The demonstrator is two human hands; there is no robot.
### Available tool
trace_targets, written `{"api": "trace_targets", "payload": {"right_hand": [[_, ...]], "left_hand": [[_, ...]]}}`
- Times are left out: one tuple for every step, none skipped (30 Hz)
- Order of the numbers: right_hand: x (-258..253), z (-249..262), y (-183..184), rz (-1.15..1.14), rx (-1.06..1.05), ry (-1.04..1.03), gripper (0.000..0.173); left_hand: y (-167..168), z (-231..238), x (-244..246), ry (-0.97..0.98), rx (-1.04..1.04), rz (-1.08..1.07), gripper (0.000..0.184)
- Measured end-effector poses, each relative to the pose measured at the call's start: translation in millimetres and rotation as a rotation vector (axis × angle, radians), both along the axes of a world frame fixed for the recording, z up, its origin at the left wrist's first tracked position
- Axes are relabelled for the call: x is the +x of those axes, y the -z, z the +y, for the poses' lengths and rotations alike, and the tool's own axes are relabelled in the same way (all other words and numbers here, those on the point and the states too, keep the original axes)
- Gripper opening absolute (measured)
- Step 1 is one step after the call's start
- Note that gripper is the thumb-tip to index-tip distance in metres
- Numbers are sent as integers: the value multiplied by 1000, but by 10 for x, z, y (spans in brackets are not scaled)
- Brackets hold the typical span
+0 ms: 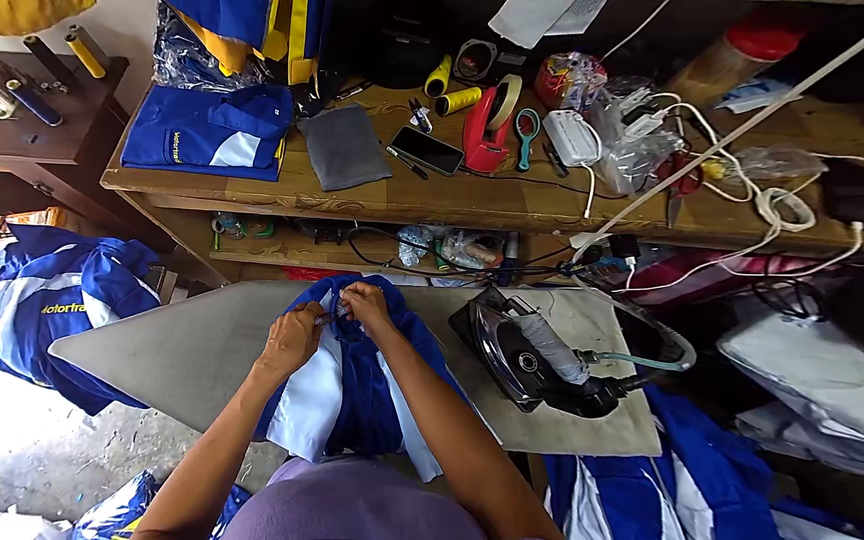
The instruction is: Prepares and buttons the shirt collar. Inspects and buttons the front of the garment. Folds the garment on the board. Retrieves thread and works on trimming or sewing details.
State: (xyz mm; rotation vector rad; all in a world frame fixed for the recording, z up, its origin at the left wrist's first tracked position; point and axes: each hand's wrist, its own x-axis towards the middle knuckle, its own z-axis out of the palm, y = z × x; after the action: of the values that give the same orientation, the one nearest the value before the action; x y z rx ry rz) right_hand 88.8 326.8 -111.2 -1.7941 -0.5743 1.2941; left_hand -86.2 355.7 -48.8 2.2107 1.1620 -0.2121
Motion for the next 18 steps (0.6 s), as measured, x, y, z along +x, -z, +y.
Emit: {"api": "trace_targets", "payload": {"right_hand": [[20,-24,25,21,23,14,16],[42,-52,43,25,46,16,16],[67,-81,46,0,65,-2,16],[101,-99,32,-68,86,-44,16],[143,-111,-13,-176,105,-105,18],[187,-118,-83,-301,124,-178,21],[222,-120,-156,-415,152,-240,22],[248,-116,-212,-497,186,-279,22],[268,-111,-245,-545,214,-301,21],[284,-110,-249,-566,236,-312,20],[300,-116,-223,-574,264,-312,19],[315,-131,-181,-577,293,-307,19],[329,-151,-135,-579,317,-299,19],[341,-171,-91,-585,338,-286,19],[349,-191,-61,-587,352,-273,19],[353,-208,-46,-587,361,-256,19],[351,-222,-41,-582,369,-235,19],[342,-230,-40,-569,378,-210,18]], "left_hand": [[14,31,-39,-32,0,-44,32],[35,63,-68,-67,1,-89,32],[60,92,-80,-106,1,-132,33],[86,119,-68,-149,-4,-174,36],[116,141,-33,-190,-18,-215,39],[155,155,18,-225,-40,-249,44],[209,162,81,-251,-61,-272,52],[277,169,155,-267,-77,-287,60],[345,179,231,-274,-93,-291,64],[407,192,301,-273,-101,-292,64],[460,216,358,-266,-105,-291,58],[501,251,394,-250,-115,-298,48],[541,291,407,-231,-129,-322,37],[584,331,396,-218,-151,-374,30],[620,362,369,-221,-193,-450,26],[648,383,333,-247,-269,-528,23],[669,392,297,-295,-381,-591,20],[685,391,266,-362,-518,-641,18]]}}
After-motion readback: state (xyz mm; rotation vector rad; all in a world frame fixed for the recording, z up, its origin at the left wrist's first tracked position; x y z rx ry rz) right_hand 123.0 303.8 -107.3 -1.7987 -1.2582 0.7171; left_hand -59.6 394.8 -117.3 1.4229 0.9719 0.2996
